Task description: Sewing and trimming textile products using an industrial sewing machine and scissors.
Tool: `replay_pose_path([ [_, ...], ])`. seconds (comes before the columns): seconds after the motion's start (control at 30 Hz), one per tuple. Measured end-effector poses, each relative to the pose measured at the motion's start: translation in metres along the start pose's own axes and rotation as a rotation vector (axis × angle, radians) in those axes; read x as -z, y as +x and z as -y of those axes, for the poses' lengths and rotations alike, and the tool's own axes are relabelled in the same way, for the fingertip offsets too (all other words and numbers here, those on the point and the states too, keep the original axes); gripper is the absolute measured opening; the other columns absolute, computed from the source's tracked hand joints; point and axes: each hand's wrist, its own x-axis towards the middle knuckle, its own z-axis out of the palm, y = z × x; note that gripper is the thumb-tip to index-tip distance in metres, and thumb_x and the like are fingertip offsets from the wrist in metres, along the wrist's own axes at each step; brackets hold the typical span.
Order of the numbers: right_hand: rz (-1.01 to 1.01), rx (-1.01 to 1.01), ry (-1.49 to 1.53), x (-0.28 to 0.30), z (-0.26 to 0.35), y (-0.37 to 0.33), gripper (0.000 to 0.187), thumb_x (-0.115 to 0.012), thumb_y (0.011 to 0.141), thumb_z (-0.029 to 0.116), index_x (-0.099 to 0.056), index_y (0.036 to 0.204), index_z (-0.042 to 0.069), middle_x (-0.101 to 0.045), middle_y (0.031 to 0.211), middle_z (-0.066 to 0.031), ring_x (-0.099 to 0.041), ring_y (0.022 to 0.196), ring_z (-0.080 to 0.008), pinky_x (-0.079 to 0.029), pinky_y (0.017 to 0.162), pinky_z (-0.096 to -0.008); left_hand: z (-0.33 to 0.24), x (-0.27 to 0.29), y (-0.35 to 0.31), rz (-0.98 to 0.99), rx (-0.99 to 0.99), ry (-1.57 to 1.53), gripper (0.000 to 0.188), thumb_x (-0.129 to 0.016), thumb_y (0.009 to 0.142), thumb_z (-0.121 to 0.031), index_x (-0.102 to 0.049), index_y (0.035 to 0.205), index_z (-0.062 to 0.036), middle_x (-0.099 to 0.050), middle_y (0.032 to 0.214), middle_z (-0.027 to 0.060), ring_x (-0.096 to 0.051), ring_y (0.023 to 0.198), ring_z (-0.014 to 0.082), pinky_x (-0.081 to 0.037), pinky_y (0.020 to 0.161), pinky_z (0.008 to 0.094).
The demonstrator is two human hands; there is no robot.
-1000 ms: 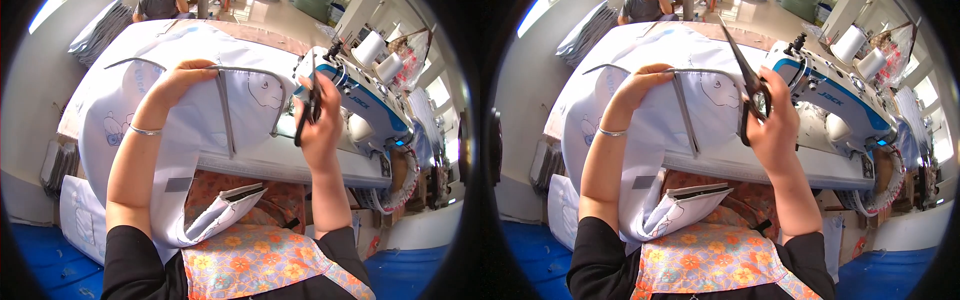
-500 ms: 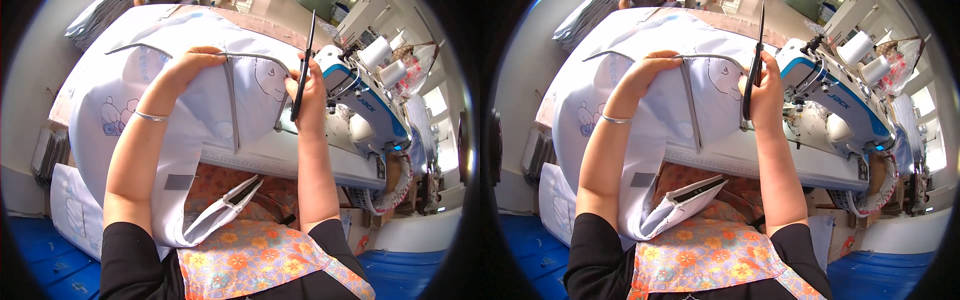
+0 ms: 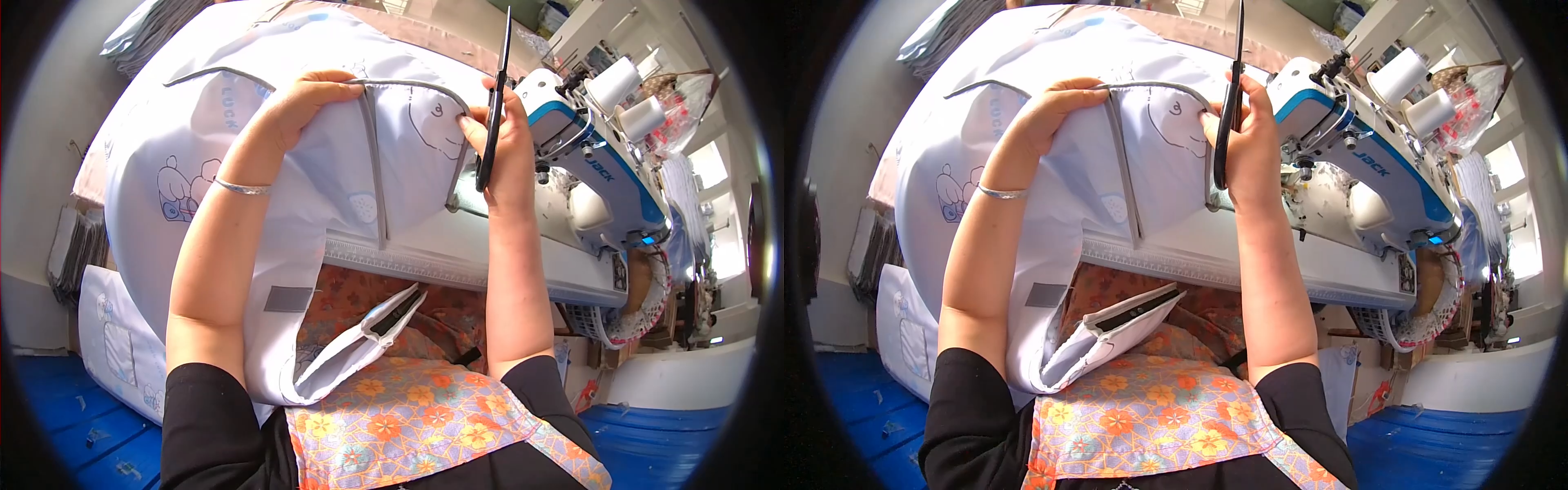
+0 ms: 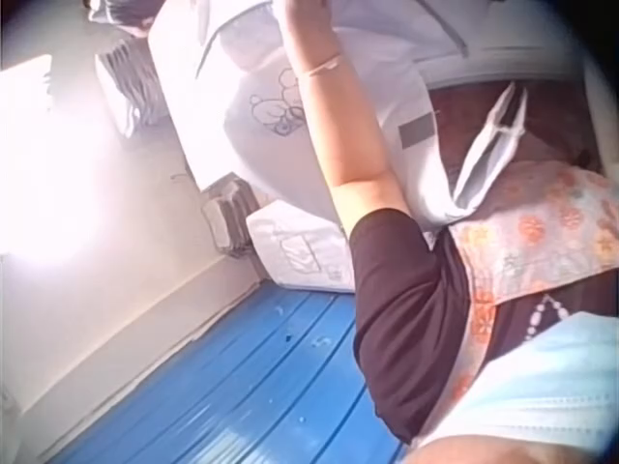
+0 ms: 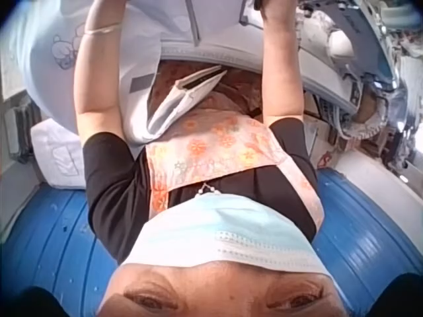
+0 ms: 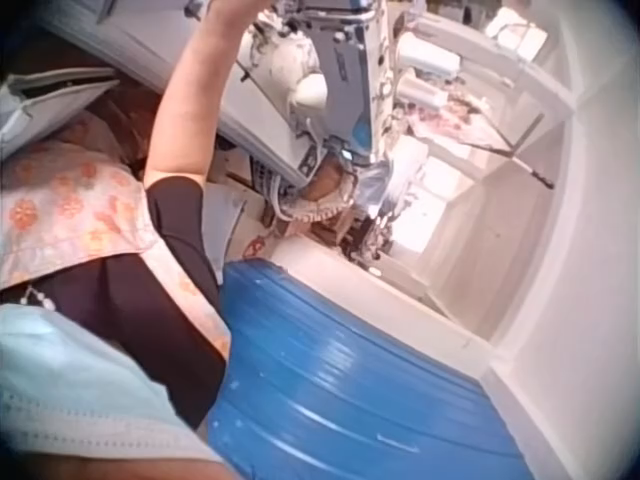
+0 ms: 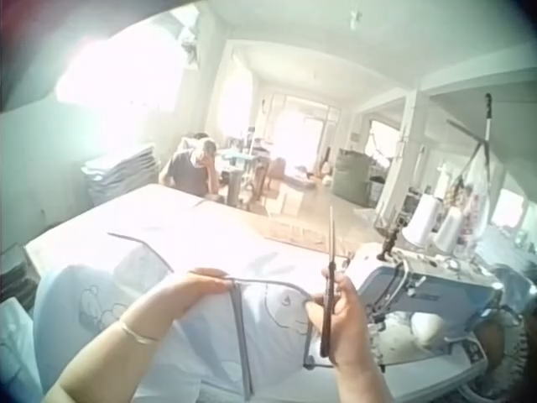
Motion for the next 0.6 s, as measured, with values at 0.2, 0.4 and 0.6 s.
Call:
replay_pose_path([
  [0.2,0.046,0.030,-0.044,0.002,-0.012,0.003,0.062,-0.068,0.082,-0.011,-0.054,0.139,0.008,-0.055,0.095,-0.0007,-0.053,0.087,-0.0087,-0.046,0.083,-0.0222,0.000,-0.002,-0.003,-0.060,-0.006,0.011,0.041,-0.079,0.086,-0.015,-0.067,0.121,0.0025,-0.072,0.103,0.0104,-0.070,0.088,0.0149,-0.058,0.076,0.0263],
  [0.4,0.051,0.009,-0.094,0.002,-0.010,-0.002,0.069,-0.066,0.085,-0.012,-0.043,0.147,0.006,-0.060,0.108,-0.0054,-0.057,0.092,-0.0103,-0.047,0.089,-0.0244,0.001,0.000,-0.003,-0.005,0.004,-0.021,0.042,-0.079,0.086,-0.018,-0.069,0.121,0.0015,-0.072,0.105,0.0090,-0.067,0.094,0.0154,-0.055,0.083,0.0273],
  [0.6,0.092,0.366,-0.090,0.005,0.020,-0.056,0.063,-0.065,0.095,0.005,-0.033,0.149,0.000,-0.059,0.096,-0.0074,-0.062,0.082,-0.0126,-0.056,0.078,-0.0246,0.002,-0.001,-0.011,0.087,-0.176,0.051,0.025,-0.078,0.089,-0.019,-0.074,0.108,-0.0034,-0.071,0.097,0.0012,-0.064,0.087,0.0082,-0.051,0.078,0.0217],
])
